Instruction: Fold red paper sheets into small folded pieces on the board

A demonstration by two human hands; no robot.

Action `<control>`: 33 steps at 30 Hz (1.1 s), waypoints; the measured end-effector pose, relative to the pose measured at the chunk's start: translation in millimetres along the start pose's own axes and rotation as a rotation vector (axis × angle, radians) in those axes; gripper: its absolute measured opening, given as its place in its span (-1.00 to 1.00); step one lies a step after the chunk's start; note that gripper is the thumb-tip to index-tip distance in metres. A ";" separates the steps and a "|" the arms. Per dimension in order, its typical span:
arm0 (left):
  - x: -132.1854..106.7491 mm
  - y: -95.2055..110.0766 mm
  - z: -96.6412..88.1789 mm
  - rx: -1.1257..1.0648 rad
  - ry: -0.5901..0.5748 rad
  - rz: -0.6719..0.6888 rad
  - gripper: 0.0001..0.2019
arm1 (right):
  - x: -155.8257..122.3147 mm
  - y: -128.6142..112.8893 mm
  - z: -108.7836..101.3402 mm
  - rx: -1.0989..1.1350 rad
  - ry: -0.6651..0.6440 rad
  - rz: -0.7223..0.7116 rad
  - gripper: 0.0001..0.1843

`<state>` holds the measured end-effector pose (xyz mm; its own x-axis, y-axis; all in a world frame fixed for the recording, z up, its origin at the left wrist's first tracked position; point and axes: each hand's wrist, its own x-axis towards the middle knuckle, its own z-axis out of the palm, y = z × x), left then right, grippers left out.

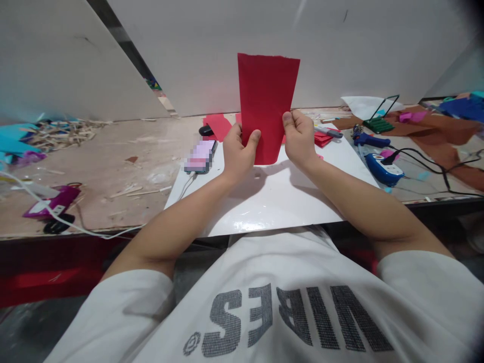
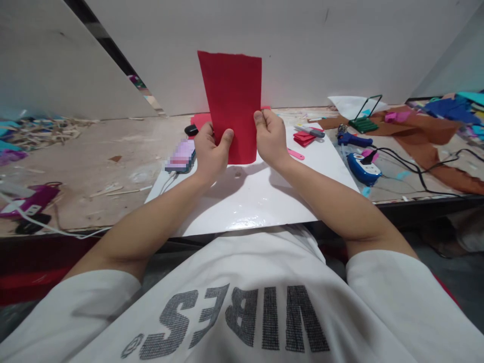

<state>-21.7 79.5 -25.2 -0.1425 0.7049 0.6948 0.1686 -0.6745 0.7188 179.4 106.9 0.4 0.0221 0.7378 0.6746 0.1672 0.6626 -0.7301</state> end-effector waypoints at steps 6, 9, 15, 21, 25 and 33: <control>2.3 -12.3 1.5 -0.104 -0.097 0.015 -0.24 | 0.6 0.8 -2.3 0.019 -0.005 -0.010 -0.15; 3.9 -15.6 2.0 -0.118 -0.103 0.028 -0.22 | -1.2 -6.6 -3.2 0.035 -0.036 -0.038 -0.20; 6.6 -8.3 -1.4 -0.130 -0.052 0.033 -0.30 | -2.7 -13.3 -2.0 0.113 -0.130 -0.028 -0.23; 8.6 -3.4 -4.3 -0.099 0.005 0.038 -0.33 | -0.6 -9.2 -0.1 0.157 -0.205 -0.040 -0.15; 8.8 -4.6 -3.1 -0.097 -0.007 0.048 -0.32 | -3.4 -9.6 -0.2 0.100 -0.167 -0.033 -0.07; 13.8 0.8 -4.4 -0.071 0.036 0.071 -0.29 | -7.3 -8.7 0.6 0.017 -0.209 -0.040 -0.23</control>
<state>-27.9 87.8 -15.0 -0.1676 0.6475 0.7434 0.1097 -0.7372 0.6667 177.1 95.8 1.7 -0.1894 0.7205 0.6671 0.1471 0.6925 -0.7062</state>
